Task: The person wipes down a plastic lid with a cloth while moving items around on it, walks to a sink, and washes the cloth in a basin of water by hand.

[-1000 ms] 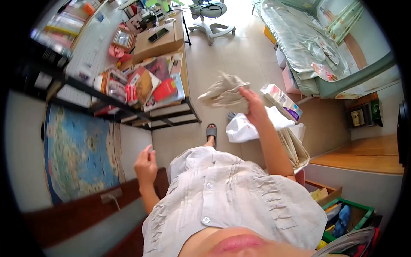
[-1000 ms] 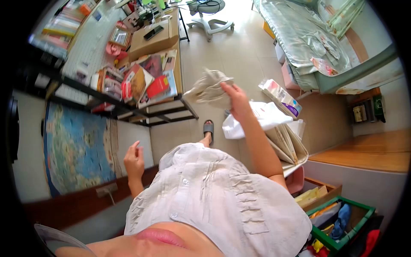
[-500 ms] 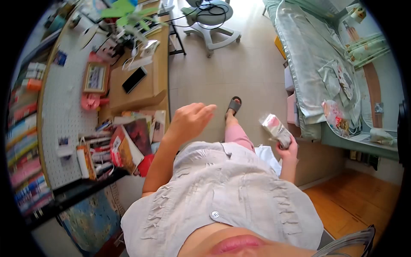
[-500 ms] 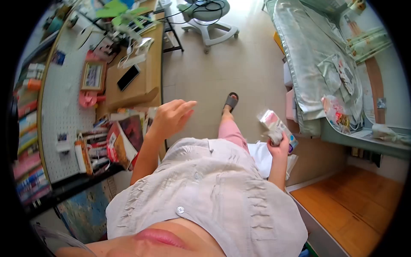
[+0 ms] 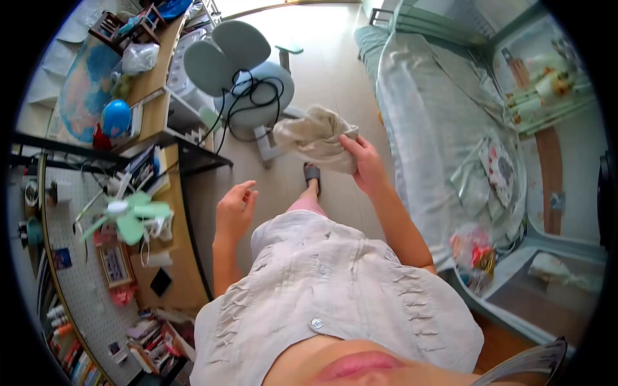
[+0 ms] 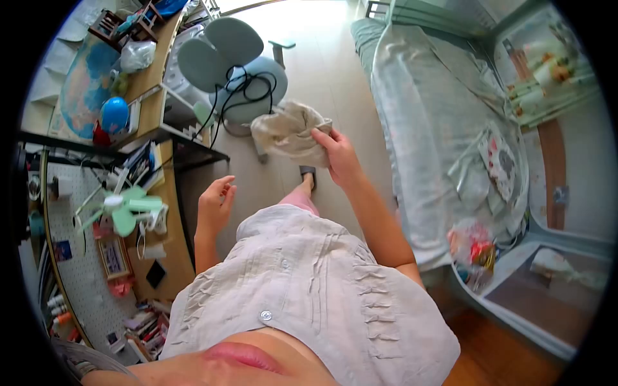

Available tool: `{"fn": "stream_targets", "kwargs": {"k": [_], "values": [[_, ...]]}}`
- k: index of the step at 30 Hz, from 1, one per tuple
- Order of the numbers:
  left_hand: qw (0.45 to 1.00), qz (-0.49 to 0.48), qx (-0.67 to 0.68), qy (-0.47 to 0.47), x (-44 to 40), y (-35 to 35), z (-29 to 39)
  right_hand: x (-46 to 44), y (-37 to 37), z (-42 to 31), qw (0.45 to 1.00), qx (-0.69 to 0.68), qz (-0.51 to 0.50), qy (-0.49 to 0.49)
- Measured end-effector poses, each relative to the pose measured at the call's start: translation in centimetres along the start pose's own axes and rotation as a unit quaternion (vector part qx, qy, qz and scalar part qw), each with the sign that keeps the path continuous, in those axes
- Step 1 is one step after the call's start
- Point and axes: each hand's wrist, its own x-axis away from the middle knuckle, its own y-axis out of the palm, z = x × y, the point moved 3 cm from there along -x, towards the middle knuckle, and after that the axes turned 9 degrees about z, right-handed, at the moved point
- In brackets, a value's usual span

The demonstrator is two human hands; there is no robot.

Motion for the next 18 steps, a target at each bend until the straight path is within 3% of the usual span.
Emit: {"fn": "stream_targets", "kwargs": {"k": [4,5,6,9,11,16,17,18], "values": [[0.999,-0.010,0.024,-0.019,-15.1,7.7,-2.8,-13.7,-7.7,-3.6,0.984,0.077,0.160,-0.019],[0.998,-0.054,0.007,0.036,-20.0,10.4,-3.2,-16.8,-10.7,-5.2,0.968,0.124,0.212,-0.041],[0.991,-0.106,-0.010,0.077,-23.8,12.6,-2.6,-19.1,-13.1,-7.2,0.965,0.088,0.243,-0.047],[0.976,-0.129,-0.026,0.175,-39.1,16.3,3.5,-23.6,-21.2,-12.9,0.947,-0.076,0.313,0.000],[0.967,-0.088,0.027,0.237,-49.0,19.2,6.0,-26.8,-23.7,-16.7,0.925,-0.145,0.351,-0.008],[0.952,-0.072,0.052,0.293,-68.6,27.3,8.9,-40.8,-26.9,-24.9,0.864,-0.229,0.449,-0.008],[0.955,-0.075,0.053,0.282,-70.7,29.3,7.6,-44.9,-27.4,-25.5,0.863,-0.220,0.454,-0.001],[0.969,-0.064,0.047,0.232,-73.4,29.9,7.2,-50.0,-26.3,-27.7,0.894,-0.209,0.395,0.032]]}}
